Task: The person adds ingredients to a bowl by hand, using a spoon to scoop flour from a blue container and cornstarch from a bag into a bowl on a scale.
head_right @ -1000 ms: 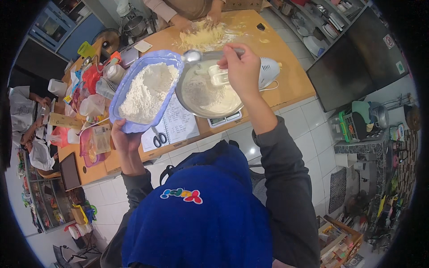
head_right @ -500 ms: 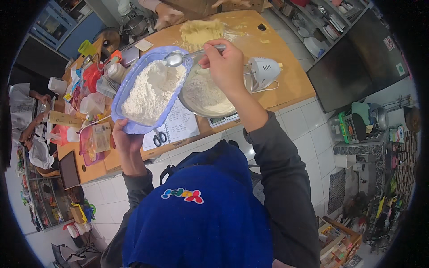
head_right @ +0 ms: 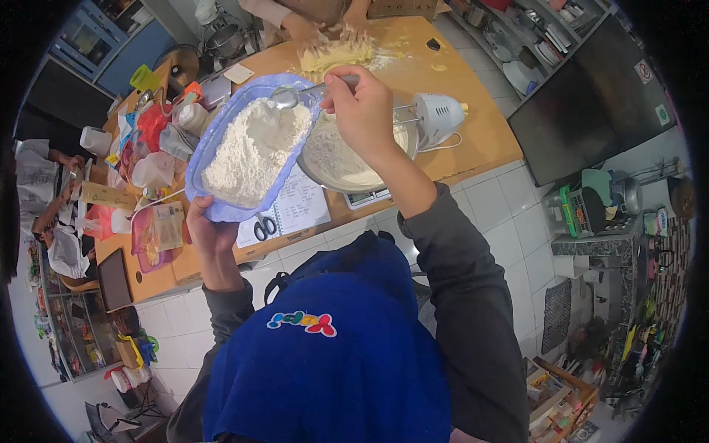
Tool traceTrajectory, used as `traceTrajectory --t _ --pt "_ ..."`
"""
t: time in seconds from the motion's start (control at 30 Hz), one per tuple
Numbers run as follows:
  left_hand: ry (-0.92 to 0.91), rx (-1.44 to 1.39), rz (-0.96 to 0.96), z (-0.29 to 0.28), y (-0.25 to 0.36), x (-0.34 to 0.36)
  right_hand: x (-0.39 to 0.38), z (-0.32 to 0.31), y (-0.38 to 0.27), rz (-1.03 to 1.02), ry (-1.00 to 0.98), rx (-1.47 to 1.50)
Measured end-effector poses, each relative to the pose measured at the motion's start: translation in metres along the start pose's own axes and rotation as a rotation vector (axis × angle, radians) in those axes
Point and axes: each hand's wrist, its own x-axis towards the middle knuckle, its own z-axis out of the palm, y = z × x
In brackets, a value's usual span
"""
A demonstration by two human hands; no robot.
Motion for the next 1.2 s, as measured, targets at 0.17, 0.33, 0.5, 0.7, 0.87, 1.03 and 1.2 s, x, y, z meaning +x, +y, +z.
traceTrajectory --t 0.17,0.33,0.5,0.7,0.87,1.03,1.2 --pt "-0.008 -0.004 -0.007 0.002 0.001 -0.001 -0.002 0.002 -0.001 -0.03 -0.007 -0.029" --pt "0.014 -0.005 -0.006 0.001 0.002 -0.001 -0.004 0.004 0.005 -0.074 -0.054 -0.133" --pt "-0.004 0.006 -0.012 0.001 0.003 -0.001 -0.006 0.009 0.016 -0.099 -0.138 -0.29" --pt "0.005 0.019 -0.018 0.007 0.003 -0.004 -0.009 0.012 0.026 -0.237 -0.189 -0.528" --pt "-0.015 0.005 -0.02 0.003 0.002 -0.003 -0.004 0.008 0.019 0.173 -0.049 -0.21" --pt "0.016 0.008 -0.026 0.004 0.002 -0.004 0.006 -0.009 0.011 0.372 0.084 0.0" --pt "0.022 -0.004 -0.011 -0.005 0.0 -0.001 0.008 -0.037 0.01 0.391 0.209 0.16"
